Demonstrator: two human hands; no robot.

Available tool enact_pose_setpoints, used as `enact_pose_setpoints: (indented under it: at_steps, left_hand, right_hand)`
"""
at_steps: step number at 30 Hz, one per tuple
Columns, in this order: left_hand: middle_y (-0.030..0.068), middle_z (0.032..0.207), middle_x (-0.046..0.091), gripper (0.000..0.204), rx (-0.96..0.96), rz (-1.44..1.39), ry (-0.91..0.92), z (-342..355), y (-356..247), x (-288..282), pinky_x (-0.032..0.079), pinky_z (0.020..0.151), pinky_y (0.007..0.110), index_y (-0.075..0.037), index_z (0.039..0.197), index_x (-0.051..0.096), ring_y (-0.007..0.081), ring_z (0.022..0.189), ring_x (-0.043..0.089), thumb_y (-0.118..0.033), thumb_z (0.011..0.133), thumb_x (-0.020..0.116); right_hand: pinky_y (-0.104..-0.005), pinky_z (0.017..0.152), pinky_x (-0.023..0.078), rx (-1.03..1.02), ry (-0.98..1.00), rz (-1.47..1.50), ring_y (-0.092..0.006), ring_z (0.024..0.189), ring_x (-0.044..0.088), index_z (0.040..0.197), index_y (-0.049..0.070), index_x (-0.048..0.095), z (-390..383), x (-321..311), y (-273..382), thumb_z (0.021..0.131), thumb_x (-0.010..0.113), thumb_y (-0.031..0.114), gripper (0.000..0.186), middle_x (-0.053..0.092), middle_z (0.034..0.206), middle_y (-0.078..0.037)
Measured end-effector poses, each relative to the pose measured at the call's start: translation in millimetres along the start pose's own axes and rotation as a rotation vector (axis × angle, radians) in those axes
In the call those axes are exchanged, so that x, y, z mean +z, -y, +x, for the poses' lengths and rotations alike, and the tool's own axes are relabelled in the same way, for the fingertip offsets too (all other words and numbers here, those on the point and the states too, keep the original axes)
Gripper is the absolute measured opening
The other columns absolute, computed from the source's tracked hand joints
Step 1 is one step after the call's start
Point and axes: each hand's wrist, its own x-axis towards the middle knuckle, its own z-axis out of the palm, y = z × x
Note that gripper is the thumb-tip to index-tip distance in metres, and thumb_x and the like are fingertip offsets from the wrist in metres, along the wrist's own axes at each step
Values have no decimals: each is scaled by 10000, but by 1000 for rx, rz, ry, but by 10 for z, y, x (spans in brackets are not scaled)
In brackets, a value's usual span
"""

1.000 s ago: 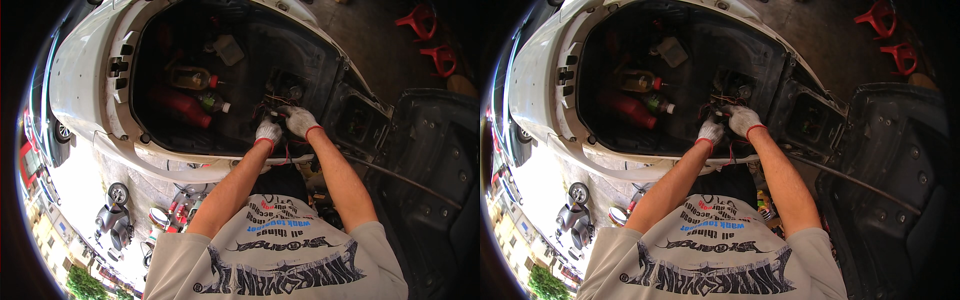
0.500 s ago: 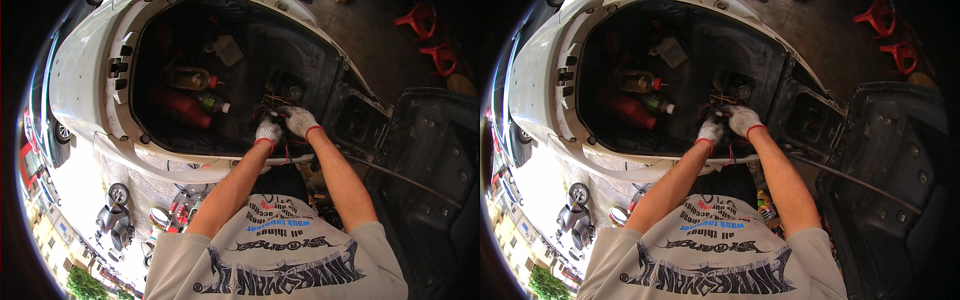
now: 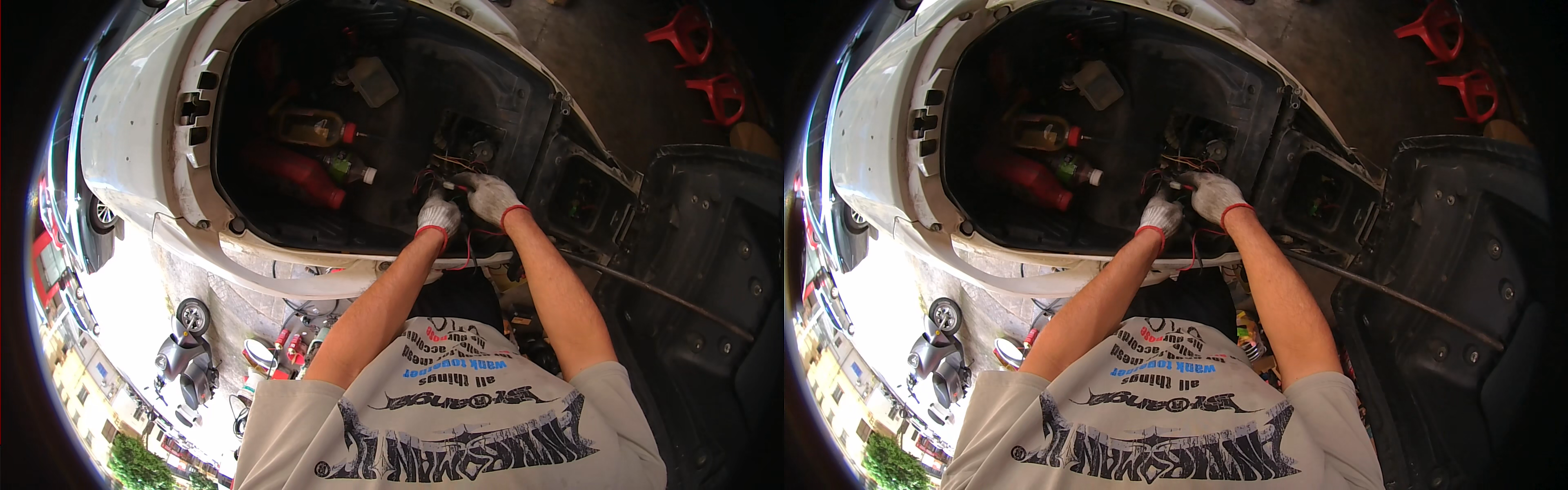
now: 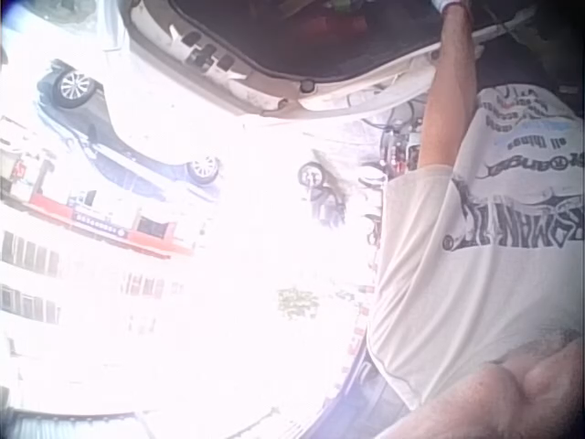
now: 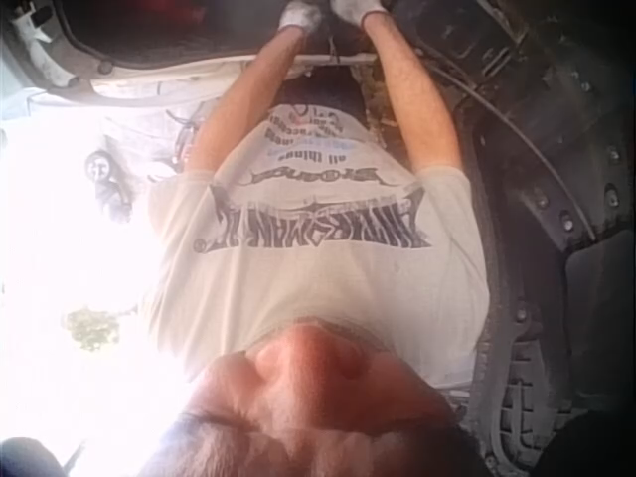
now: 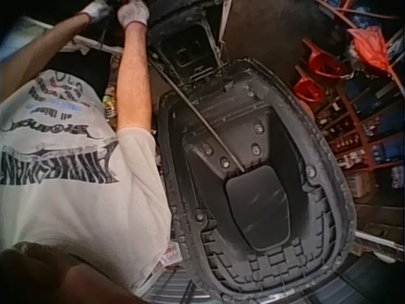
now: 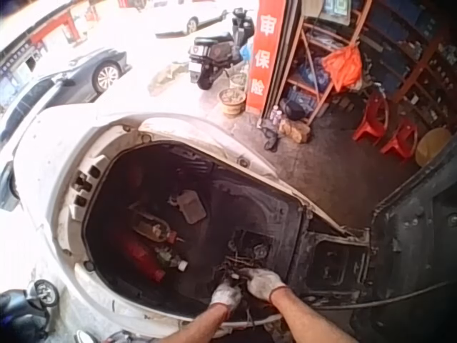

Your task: The person is repairing a scooter, working on the wiring and mechanical parts.

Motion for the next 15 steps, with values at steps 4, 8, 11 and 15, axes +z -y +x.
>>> enact_pose_setpoints:
  at_steps: [4,8,11,15]
  left_hand:
    - [264,1187,603,508,-27,-35,-4,-28,-41,-19,488,919,416,-30,1330,478,396,1102,586,-181,849,544]
    - [276,1187,595,532,-12,-45,5,-17,-22,-14,486,913,408,-31,1349,452,401,1085,589,-150,840,555]
    - [276,1193,593,532,10,-8,-2,25,48,10,485,915,407,-7,1342,447,399,1091,588,-154,843,556]
    - [284,1182,594,526,-13,1,10,-25,-73,-6,483,917,410,18,1331,446,403,1095,584,-156,847,554]
  right_hand:
    - [-388,968,458,1,13,-17,-315,1131,579,1241,172,615,-49,-67,31,857,435,89,432,633,1202,-140]
    - [-400,965,460,4,1,9,-322,1119,583,1240,167,611,-71,-96,37,856,437,93,428,640,1179,-152]
    - [-417,946,467,1,5,-18,-343,1098,585,1238,168,605,-35,-58,-2,869,458,100,403,641,1156,-168]
    - [-442,909,480,-23,-49,-48,-366,1054,596,1228,175,604,10,10,-100,881,462,103,382,644,1114,-191]
